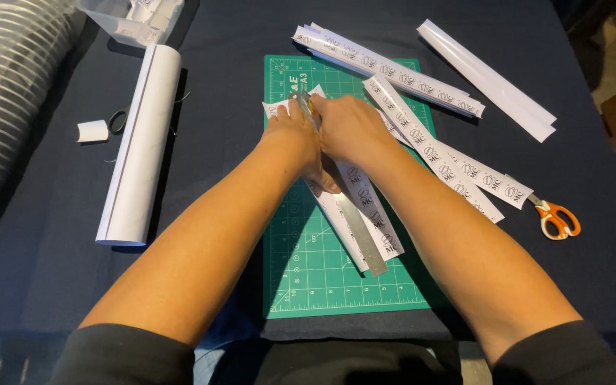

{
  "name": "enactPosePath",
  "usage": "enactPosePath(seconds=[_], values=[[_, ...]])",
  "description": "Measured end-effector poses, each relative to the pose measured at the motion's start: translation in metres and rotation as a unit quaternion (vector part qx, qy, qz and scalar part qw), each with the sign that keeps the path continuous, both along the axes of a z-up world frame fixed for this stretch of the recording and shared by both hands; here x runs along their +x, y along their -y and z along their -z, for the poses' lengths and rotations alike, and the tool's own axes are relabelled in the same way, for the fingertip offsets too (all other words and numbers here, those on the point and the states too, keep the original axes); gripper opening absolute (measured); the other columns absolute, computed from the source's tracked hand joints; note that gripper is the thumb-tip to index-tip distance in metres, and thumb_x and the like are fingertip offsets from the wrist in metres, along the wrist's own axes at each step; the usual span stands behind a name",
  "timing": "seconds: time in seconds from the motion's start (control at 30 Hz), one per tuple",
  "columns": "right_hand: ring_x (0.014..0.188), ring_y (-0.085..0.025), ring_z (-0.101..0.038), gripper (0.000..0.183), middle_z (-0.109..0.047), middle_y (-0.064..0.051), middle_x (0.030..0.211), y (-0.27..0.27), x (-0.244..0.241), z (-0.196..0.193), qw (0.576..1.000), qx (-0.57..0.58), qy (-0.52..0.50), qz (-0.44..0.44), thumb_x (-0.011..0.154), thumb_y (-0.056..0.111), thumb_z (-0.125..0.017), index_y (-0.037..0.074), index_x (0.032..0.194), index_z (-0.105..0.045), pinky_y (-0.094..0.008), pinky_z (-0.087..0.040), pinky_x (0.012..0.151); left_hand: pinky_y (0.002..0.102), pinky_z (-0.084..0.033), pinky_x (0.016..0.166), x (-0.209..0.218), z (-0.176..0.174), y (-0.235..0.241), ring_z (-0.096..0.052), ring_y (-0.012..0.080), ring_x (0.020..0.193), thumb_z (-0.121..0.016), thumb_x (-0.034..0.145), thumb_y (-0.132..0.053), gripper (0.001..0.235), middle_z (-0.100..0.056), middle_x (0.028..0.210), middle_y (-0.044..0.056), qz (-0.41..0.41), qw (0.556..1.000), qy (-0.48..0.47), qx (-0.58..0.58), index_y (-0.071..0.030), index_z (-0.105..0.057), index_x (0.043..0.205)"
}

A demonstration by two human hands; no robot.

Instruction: Cutting printed paper into strips using a utility knife and a metal ruler on a cutting mat.

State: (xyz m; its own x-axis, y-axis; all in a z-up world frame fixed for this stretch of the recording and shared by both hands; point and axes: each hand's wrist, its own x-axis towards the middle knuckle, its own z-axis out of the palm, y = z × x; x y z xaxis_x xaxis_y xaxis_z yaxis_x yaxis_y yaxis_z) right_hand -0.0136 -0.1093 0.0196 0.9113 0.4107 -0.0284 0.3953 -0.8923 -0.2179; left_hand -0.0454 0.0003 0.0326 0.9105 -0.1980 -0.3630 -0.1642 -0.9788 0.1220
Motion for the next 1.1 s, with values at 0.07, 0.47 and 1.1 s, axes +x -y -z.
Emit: enactPosePath(seconds=[0.07,0.47,1.1], values=[[0.098,-0.052,-0.072,0.046,-0.074,-0.031,0.093,-0.002,-0.001,-0.006,1.000,0.001,-0.004,-0.001,0.093,0.009,-0.053,0.007,0.135,-0.069,-0.057,-0.060,0.081,0.056,-0.023,0.123,0.001,0.000,0.000,-0.017,0.0549,0.153,-0.025,0.108,-0.047,0.081,-0.014,0.170,0.030,-0.003,1.000,-0.004,-0.002,0.013,-0.020,0.160],[0.097,-0.051,-0.073,0.031,-0.073,-0.028,0.090,0.007,-0.021,-0.009,0.997,-0.055,-0.041,0.024,0.093,0.014,-0.055,0.007,0.116,-0.075,-0.059,-0.059,0.080,0.058,-0.024,0.122,0.007,0.007,0.000,-0.016,0.0572,0.153,-0.042,0.102,-0.041,0.085,-0.012,0.170,0.033,0.006,1.000,-0.004,0.006,0.017,-0.017,0.159],[0.080,-0.048,-0.075,0.056,-0.073,-0.025,0.083,0.055,-0.140,-0.017,0.990,-0.120,-0.076,0.027,0.097,0.019,-0.046,0.015,0.153,-0.051,-0.062,-0.061,0.067,0.050,-0.032,0.122,0.028,0.005,0.008,-0.037,0.0467,0.151,-0.102,0.050,-0.074,0.152,-0.038,0.161,0.037,-0.005,0.999,-0.024,0.048,0.017,-0.037,0.153]])
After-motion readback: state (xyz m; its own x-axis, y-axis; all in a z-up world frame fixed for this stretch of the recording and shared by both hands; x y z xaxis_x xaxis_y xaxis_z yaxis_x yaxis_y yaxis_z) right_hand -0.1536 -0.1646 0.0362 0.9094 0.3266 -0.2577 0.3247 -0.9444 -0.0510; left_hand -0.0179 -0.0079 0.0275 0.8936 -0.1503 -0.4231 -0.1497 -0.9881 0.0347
